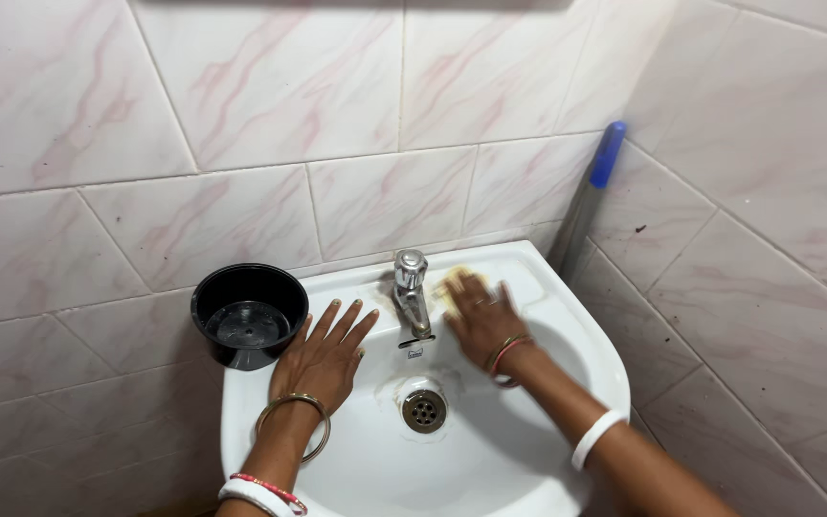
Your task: The person cleans a white bathroom sink using a yellow sponge. They scrub the basin, faucet, and surrounding surfaces, then rinse the sponge under running water from the tap. A black bowl is moved aside during the process.
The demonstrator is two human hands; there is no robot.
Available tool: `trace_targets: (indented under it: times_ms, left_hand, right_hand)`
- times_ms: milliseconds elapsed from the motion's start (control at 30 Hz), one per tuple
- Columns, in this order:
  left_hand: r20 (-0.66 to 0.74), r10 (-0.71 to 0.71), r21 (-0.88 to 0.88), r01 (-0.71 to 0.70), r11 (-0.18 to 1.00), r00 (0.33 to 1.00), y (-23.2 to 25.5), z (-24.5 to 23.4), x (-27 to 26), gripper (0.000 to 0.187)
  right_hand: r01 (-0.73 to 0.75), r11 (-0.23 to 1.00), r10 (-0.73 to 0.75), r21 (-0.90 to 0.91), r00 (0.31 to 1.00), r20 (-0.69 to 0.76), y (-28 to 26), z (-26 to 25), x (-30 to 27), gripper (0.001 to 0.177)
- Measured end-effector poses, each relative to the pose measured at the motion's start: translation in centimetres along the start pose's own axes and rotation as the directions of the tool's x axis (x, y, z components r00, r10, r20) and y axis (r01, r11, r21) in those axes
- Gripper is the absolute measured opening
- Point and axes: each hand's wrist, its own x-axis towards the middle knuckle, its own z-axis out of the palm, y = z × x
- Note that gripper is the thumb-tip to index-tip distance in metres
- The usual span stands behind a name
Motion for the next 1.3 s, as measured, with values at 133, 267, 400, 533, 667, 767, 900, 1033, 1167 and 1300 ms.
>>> trace_targets:
  times_ms: [133,267,400,533,667,767,900,1033,1167,1300]
  left_hand:
    - [0.031,-0.009,0.036,0.008,0.999,0.999,0.1,0.1,0.3,0.06]
    - [0.026,-0.016,0.039,0.015,0.999,1.0,0.1,0.2,0.2,0.059]
    - [-0.024,0.0,0.022,0.001,1.0,1.0,0.0,0.1,-0.1,0.059]
    - [-0.009,-0.008,0.013,0.008,1.0,1.0,0.0,0.1,0.0,0.059]
    - [-0.022,0.005,0.028,-0.004,1.0,1.0,0.0,0.2,-0.2,0.059]
    - [-0.015,0.001,0.006,-0.001,1.0,1.0,0.0,0.1,-0.2,0.058]
    - [0.005,-0.014,0.006,0.014,1.0,1.0,0.1,0.1,-0.1,0.06]
    - [-0.006,0.002,0.028,-0.002,1.0,1.0,0.0,0.6,0.3,0.059]
    - [0.002,-0.009,0.045,0.009,0.999,1.0,-0.1,0.8,0.8,0.059]
    - [0.016,-0.015,0.038,0.015,0.999,1.0,0.0,0.6,0.3,0.06]
  right_hand:
    - [-0.17,0.985,0.163,0.039,0.978,0.131,5.7,-1.4,-0.1,0.065]
    - [-0.163,0.985,0.17,-0.051,0.971,0.168,8.4,0.1,-2.2,0.069]
    - [-0.188,0.982,0.191,-0.033,0.972,0.135,8.1,1.1,-1.3,0.07]
    - [-0.225,0.962,0.217,0.151,0.974,0.071,5.5,0.8,2.0,0.071]
    - [-0.125,0.98,0.128,0.157,0.992,-0.011,0.3,1.3,3.5,0.068]
    - [0.039,0.995,-0.029,0.096,0.995,-0.098,-2.3,1.7,2.2,0.064]
    - [0.118,0.991,-0.112,0.07,0.99,-0.085,-1.7,0.4,-0.2,0.062]
    - [-0.019,0.999,0.019,0.025,1.0,0.018,2.7,-0.8,-1.9,0.067]
    - [-0.191,0.98,0.183,0.06,0.977,0.113,7.4,-0.5,-1.4,0.065]
    - [-0.233,0.963,0.225,0.135,0.972,0.074,6.3,1.3,0.4,0.069]
